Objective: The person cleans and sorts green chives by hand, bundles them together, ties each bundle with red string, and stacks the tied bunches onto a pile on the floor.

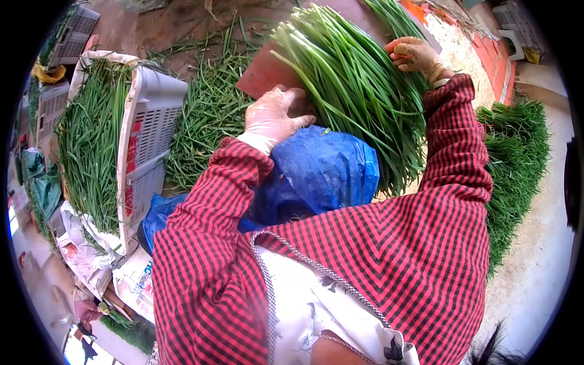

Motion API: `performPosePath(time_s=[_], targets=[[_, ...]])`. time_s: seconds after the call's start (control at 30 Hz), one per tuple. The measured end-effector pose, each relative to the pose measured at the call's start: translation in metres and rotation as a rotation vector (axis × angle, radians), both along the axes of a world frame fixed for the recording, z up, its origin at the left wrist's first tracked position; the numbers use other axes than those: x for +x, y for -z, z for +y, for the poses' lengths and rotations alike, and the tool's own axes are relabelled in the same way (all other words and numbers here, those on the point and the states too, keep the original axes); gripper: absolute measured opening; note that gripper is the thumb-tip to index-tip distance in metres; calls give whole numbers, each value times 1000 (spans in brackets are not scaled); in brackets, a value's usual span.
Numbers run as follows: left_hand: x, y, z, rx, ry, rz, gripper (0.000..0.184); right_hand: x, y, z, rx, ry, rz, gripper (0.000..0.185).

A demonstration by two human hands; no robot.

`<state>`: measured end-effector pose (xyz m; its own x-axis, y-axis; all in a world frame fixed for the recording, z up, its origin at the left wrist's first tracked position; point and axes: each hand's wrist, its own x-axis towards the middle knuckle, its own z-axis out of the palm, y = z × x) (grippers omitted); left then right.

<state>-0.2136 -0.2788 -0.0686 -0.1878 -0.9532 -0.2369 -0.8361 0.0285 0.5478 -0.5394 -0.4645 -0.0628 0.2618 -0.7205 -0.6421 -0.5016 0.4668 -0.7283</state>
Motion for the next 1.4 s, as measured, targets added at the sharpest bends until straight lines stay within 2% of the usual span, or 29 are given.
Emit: performPosePath(time_s=[0.07,0.13,0.23,0.37,0.4,0.43,0.5,0.53,0.57,0.63,0.67,0.7,0.77,0.8,0.83,0.9,0.93,0.97,1.07,1.23,1.3,1.33,1.37,1.4], targets=[[-3,0,-8,-26,61,-26,49,-3,-4,8,16,60,-94,26],[-8,6,-17,40,110,143,41,-10,0,12,-9,83,-151,27],[-13,4,-17,-53,108,-28,30,-12,7,18,-40,165,-290,29],[-15,2,-15,-43,65,-22,28,-8,8,19,-197,255,-80,26],[-13,8,-13,-46,49,-20,20,-4,7,20,-256,250,22,25],[-10,8,-10,-45,56,-22,20,3,8,19,-328,183,138,23],[3,7,2,-7,-69,17,18,16,16,14,-700,-106,387,24],[12,9,9,-82,-111,53,16,33,5,16,-689,-138,409,24],[22,8,16,-3,-180,-5,14,47,1,16,-619,-194,417,25],[41,24,30,86,-404,332,13,66,1,14,-606,-224,495,24],[49,33,35,104,-396,435,8,71,0,16,-562,-182,455,25],[45,29,35,102,-397,428,8,70,4,15,-563,-181,448,25],[32,12,33,234,-499,856,18,70,18,12,-588,-80,361,27],[26,-2,26,288,-490,847,32,73,14,15,-553,-48,337,27],[17,-6,22,290,-495,848,32,73,17,16,-550,-52,337,27],[6,-8,13,330,-370,1072,42,73,27,18,-572,-13,282,27],[9,-4,11,416,-292,1045,46,73,33,20,-594,3,234,26],[9,-2,10,418,-295,1042,46,72,37,21,-590,2,231,26],[5,2,8,470,-290,1136,24,70,41,25,-608,32,143,27],[5,-4,6,442,-322,1160,15,69,33,23,-606,7,137,27],[11,-16,-3,-16,125,594,12,65,27,21,-584,-27,95,28],[9,-27,-11,-202,277,409,10,66,17,19,-520,-32,33,28],[7,-29,-17,-215,311,401,10,68,5,19,-450,-35,60,31],[3,-35,-25,-233,337,334,9,72,-7,18,-498,-121,99,30]])
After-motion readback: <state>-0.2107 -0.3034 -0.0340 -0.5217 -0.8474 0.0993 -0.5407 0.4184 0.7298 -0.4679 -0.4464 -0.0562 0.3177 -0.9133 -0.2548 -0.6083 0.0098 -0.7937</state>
